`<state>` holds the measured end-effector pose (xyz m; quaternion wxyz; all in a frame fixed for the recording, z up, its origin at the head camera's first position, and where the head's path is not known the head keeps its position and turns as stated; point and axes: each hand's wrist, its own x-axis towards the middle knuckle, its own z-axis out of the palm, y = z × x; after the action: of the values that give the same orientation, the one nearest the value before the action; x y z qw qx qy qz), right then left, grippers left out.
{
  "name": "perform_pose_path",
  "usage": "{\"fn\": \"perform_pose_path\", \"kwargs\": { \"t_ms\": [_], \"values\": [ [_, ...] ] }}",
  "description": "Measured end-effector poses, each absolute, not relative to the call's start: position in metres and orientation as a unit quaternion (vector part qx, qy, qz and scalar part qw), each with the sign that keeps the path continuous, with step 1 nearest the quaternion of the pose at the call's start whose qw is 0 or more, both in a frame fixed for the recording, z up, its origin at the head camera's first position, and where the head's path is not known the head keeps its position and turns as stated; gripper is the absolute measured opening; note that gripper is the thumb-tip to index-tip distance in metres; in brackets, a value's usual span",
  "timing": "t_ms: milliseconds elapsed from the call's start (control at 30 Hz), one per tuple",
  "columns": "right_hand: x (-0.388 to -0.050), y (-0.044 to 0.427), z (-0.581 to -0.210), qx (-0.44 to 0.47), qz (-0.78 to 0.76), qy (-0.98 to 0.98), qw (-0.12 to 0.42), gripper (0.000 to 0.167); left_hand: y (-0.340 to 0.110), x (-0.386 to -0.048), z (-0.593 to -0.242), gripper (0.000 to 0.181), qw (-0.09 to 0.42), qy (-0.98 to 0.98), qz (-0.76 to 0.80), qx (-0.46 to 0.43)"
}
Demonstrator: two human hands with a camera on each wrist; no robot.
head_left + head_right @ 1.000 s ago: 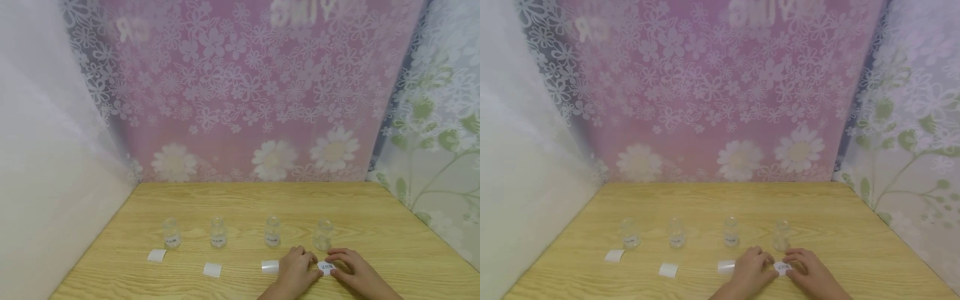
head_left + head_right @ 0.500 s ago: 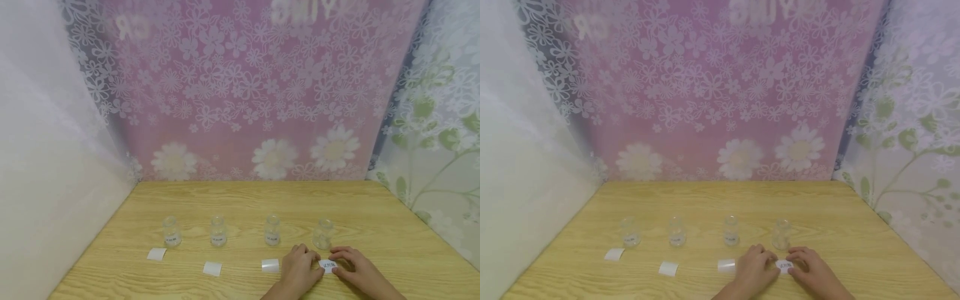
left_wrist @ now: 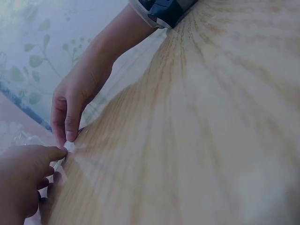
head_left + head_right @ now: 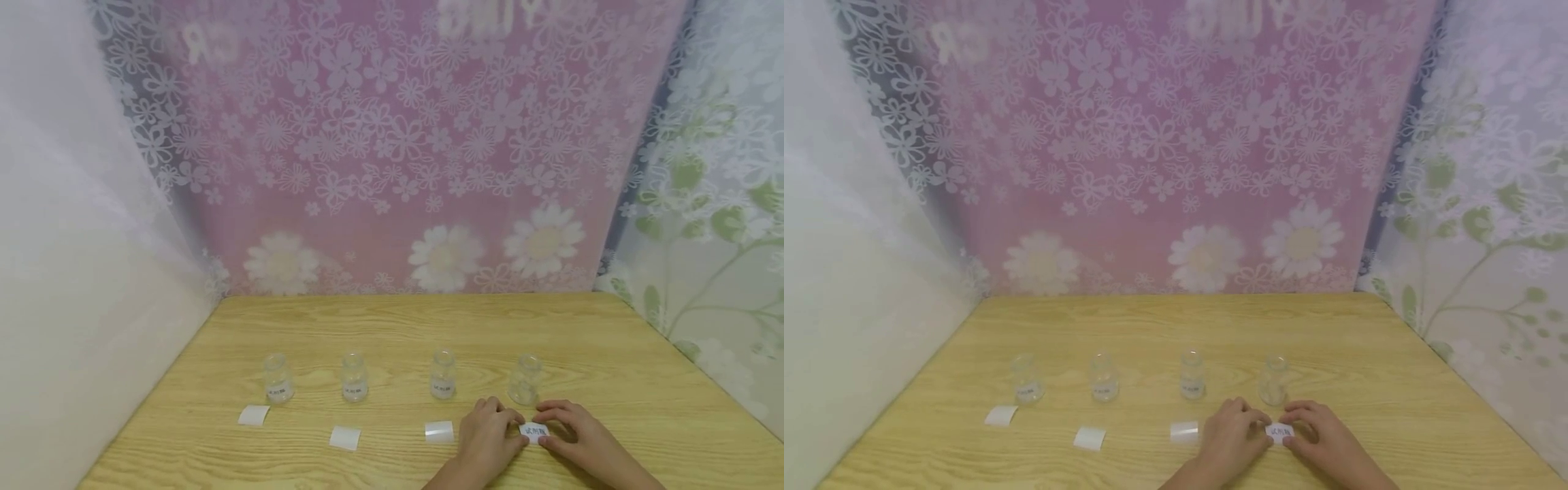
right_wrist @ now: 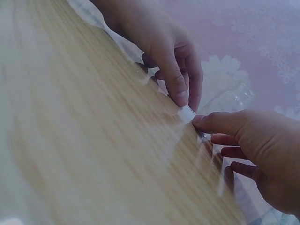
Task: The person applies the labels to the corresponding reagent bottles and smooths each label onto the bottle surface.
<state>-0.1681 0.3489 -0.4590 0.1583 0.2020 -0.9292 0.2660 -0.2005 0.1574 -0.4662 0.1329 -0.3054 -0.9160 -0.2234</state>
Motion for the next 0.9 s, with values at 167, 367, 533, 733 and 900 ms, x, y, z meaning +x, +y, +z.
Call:
{"fn": "perform_pose_path", "kwargs": {
  "t_ms": [167,367,533,733,900],
  "values": [
    [-0.1674,0.3486,-0.457,0.19,0.274,-0.931,0.15,0.022,0.1574,-0.2009,-0.4678,0.022,0.133,-0.911,-0.251,-0.299],
    [-0.1682,0.3465,-0.4549,0.198,0.334,-0.911,0.141,0.018,0.1589,-0.2017,-0.4675,0.016,0.123,-0.873,-0.37,-0.292],
    [-0.1682,0.3471,-0.4557,0.211,0.375,-0.891,0.141,0.016,0.1613,-0.2013,-0.4646,0.012,0.059,-0.84,-0.479,-0.248],
    [-0.1675,0.3477,-0.4567,0.226,0.39,-0.877,0.165,0.02,0.1612,-0.2,-0.4606,0.007,0.021,-0.802,-0.551,-0.231],
    [-0.1681,0.3472,-0.4562,0.225,0.397,-0.871,0.182,0.021,0.1606,-0.1994,-0.4597,0.004,0.014,-0.79,-0.561,-0.245]
  ]
}}
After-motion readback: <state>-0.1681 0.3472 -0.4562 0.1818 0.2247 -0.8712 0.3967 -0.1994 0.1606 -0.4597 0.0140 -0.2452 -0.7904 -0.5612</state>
